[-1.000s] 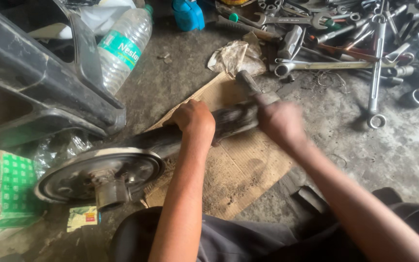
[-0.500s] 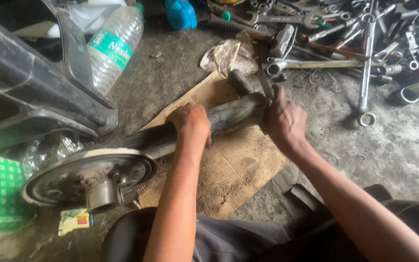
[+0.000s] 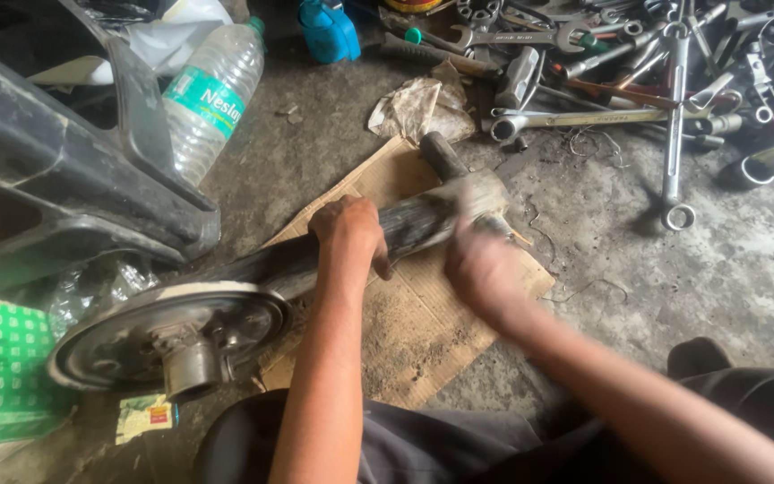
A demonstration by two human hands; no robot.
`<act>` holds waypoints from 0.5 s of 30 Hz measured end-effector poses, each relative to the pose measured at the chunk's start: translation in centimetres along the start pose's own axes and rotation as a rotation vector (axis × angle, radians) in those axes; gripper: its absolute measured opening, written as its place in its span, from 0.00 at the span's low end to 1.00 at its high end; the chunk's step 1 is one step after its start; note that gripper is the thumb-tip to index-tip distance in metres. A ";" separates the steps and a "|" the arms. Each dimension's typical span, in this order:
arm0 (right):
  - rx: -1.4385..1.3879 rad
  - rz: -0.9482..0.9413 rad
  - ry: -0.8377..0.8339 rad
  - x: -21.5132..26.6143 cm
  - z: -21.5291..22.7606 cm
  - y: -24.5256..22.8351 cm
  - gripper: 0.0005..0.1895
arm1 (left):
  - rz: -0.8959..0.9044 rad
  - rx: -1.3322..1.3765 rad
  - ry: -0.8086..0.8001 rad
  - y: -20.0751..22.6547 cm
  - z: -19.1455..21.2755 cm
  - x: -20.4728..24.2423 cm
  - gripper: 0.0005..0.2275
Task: The person cleans and scrapes a motorcycle swingarm assembly by hand using a small metal blade. They handle the part on a piece of cardboard, wiping and scraping different sections of the metal surface to remove grease and debris.
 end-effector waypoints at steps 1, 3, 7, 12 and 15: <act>0.583 0.234 -0.011 0.2 1.7 -2.0 0.21 | -0.001 -0.003 -0.005 0.0 -0.2 0.0 0.37; -0.515 0.084 -0.382 -0.1 1.4 -3.1 0.29 | 0.016 0.027 0.003 0.0 -0.2 -0.2 0.37; -0.405 -0.171 -0.130 -0.6 -1.7 0.8 0.31 | 0.007 0.031 -0.014 0.0 -0.5 -0.1 0.36; 0.514 0.316 -0.106 1.4 -0.4 -3.7 0.24 | 0.008 0.036 0.021 0.2 0.3 0.5 0.37; 0.170 0.333 -0.111 0.8 1.1 -5.3 0.28 | 0.007 0.066 0.030 -0.2 0.0 0.4 0.36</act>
Point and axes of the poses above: each hand's wrist, its own x-axis away from the middle knuckle, its own z-axis out of the back of the hand, y = z × x, the point moved 6 cm from there along -x, towards the middle knuckle, and after that the axes turned 10 degrees about z, right-handed, at the moved point
